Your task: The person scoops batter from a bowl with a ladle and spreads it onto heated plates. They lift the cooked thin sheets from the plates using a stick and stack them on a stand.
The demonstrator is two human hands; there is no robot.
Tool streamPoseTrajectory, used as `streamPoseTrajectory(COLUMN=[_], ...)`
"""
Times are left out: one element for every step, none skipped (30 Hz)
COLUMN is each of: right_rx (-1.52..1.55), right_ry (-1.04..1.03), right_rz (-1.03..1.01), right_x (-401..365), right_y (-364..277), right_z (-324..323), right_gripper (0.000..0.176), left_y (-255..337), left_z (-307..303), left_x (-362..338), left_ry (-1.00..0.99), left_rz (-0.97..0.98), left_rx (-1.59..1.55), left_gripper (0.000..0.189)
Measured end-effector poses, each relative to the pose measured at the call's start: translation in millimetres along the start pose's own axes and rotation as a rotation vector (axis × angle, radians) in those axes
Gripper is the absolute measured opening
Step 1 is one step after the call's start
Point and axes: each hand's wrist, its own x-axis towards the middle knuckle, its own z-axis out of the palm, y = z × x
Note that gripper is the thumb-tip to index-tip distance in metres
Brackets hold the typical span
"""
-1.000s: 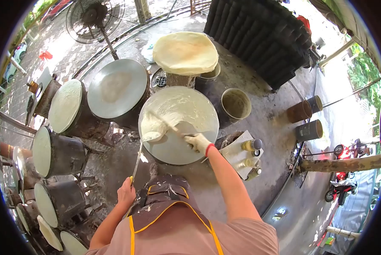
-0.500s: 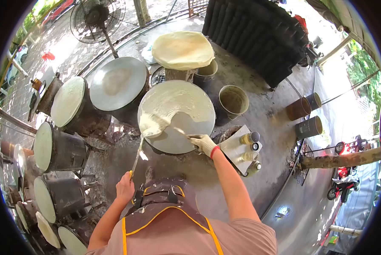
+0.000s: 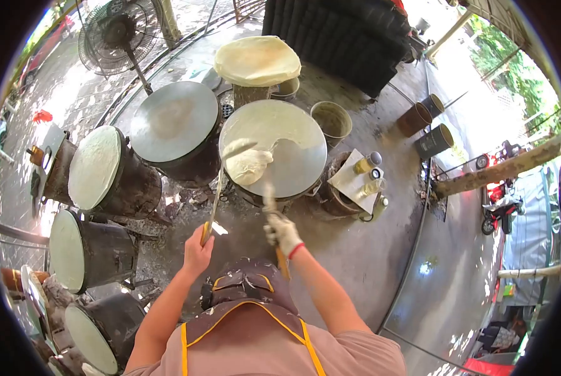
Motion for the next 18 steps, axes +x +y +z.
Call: streamPoseTrajectory(right_rx=[-0.139,-0.217,-0.2,-0.273,-0.276,-0.278,-0.367,-0.465,-0.562,-0.657,-0.546,-0.475,-0.65,-0.824,-0.817,-0.809,-0.603,-0.437], right_ry=[-0.019,-0.076,-0.146,-0.122,0.038,0.2,0.352,0.501,0.652,0.805,0.718,0.646,0.59,0.528,0.587,0.645,0.629,0.658], right_rz=[-0.007,-0.037,-0.066,-0.14,-0.238,-0.333,-0.525,-0.521,-0.507,-0.484,-0.288,-0.324,-0.336,-0.345,-0.349,-0.353,-0.309,-0.332], right_x=[11.4,28.5,38.1,59.7,75.3,89.5,94.0,102.5,95.8,83.3,69.4,73.6,76.1,77.0,74.2,73.6,89.3,95.7], right_y=[17.4,32.9,35.8,49.1,60.4,73.7,86.9,98.7,102.7,105.2,89.8,89.4,84.7,80.5,75.3,72.3,81.1,78.4], right_z=[25.3,44.9,65.5,70.1,68.9,65.0,64.0,68.2,85.7,104.4,130.1,141.3,136.6,125.6,111.6,97.9,79.1,79.7], right_gripper=[0.031,0.035,0.035,0.035,0.034,0.034,0.039,0.041,0.042,0.044,0.04,0.039,0.039,0.039,0.038,0.038,0.038,0.039], left_y=[-0.6,-3.4,-6.7,-8.3,2.4,-0.1,-6.4,-12.9,-19.2,-23.7,-27.8,-33.4,-41.4,-50.1,-56.0,-58.0,-58.0,-59.1], left_z=[-10.4,-19.9,-29.4,-40.2,-54.1,-65.9,-77.6,-87.7,-97.6,-106.4,-114.0,-119.8,-125.0,-130.2,-133.5,-137.4,-141.6,-143.9], left_x=[4.2,5.6,5.2,3.6,0.1,-7.1,-16.3,-23.0,-33.2,-44.2,-53.1,-60.9,-70.1,-80.0,-89.1,-97.4,-104.4,-111.6], left_ry=[0.0,-0.024,-0.05,-0.078,-0.098,-0.085,-0.069,-0.049,-0.031,-0.021,-0.008,0.005,0.015,0.026,0.04,0.05,0.061,0.071], left_rz=[0.015,-0.064,-0.148,-0.234,-0.299,-0.313,-0.323,-0.327,-0.362,-0.4,-0.434,-0.467,-0.498,-0.532,-0.564,-0.591,-0.615,-0.639], left_rx=[-0.026,-0.14,-0.251,-0.359,-0.546,-0.595,-0.648,-0.704,-0.755,-0.786,-0.817,-0.846,-0.881,-0.914,-0.947,-0.963,-0.98,-0.998], left_gripper=[0.03,0.029,0.028,0.027,0.025,0.024,0.024,0.024,0.022,0.02,0.019,0.018,0.018,0.018,0.017,0.018,0.018,0.019])
